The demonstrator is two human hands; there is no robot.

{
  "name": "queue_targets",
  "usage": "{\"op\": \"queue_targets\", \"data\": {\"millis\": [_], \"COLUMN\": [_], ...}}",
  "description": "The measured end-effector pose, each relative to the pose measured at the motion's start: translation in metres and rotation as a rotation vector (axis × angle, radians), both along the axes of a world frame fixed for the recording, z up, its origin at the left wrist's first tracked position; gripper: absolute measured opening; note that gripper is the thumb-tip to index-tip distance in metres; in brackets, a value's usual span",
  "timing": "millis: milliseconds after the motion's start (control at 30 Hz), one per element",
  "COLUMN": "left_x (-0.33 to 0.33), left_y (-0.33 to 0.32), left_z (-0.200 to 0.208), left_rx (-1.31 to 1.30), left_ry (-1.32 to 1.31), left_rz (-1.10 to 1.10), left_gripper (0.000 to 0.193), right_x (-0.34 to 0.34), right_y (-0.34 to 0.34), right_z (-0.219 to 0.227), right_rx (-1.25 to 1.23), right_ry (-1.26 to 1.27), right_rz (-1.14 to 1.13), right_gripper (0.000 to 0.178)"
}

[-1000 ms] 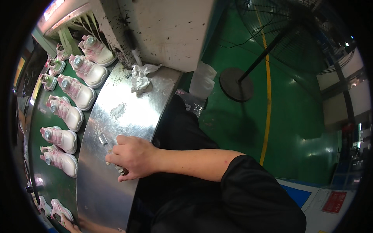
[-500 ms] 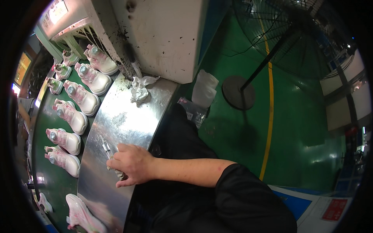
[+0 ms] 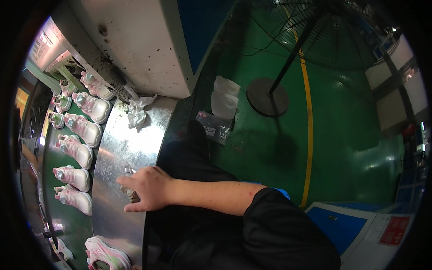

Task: The person applies liquid adhesive along the sole seams of shoes using a syringe, turning each shoe by hand to coat the edges.

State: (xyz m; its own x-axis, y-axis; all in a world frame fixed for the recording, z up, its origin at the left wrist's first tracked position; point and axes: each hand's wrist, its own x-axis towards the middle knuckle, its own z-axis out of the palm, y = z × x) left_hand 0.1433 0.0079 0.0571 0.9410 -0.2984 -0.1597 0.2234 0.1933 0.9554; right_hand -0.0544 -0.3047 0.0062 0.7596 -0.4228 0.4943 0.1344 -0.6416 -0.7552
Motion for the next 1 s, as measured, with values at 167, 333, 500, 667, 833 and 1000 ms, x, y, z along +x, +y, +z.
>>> {"op": "queue_targets", "data": {"millis": [167,333,500,667,833,1000], "left_x": [-0.004,0.003,0.008,0.025,0.019,0.014], "left_y": [-0.029,-0.044,-0.043,0.003,-0.018,-0.018], "left_z": [-0.002,-0.003,-0.009,-0.003,-0.013,0.002], "left_rx": [-0.057,-0.125,-0.299,-0.397,-0.626,-0.759], "left_ry": [0.032,0.079,0.175,0.046,-0.065,-0.174], "left_rz": [-0.056,-0.105,-0.184,-0.226,-0.381,-0.517], "left_gripper": [0.051,0.055,0.060,0.063,0.059,0.055], "right_x": [-0.009,0.009,0.029,0.038,0.041,0.069], "right_y": [0.014,0.027,0.031,0.040,0.063,0.082], "right_z": [0.024,0.043,0.060,0.081,0.112,0.130], "right_rx": [0.012,0.085,0.119,0.796,1.050,0.959], "right_ry": [-0.005,-0.088,-0.096,-0.056,-0.130,-0.058], "right_rz": [0.103,0.236,0.455,0.918,0.966,1.008], "right_gripper": [0.059,0.056,0.062,0.075,0.074,0.061]}}
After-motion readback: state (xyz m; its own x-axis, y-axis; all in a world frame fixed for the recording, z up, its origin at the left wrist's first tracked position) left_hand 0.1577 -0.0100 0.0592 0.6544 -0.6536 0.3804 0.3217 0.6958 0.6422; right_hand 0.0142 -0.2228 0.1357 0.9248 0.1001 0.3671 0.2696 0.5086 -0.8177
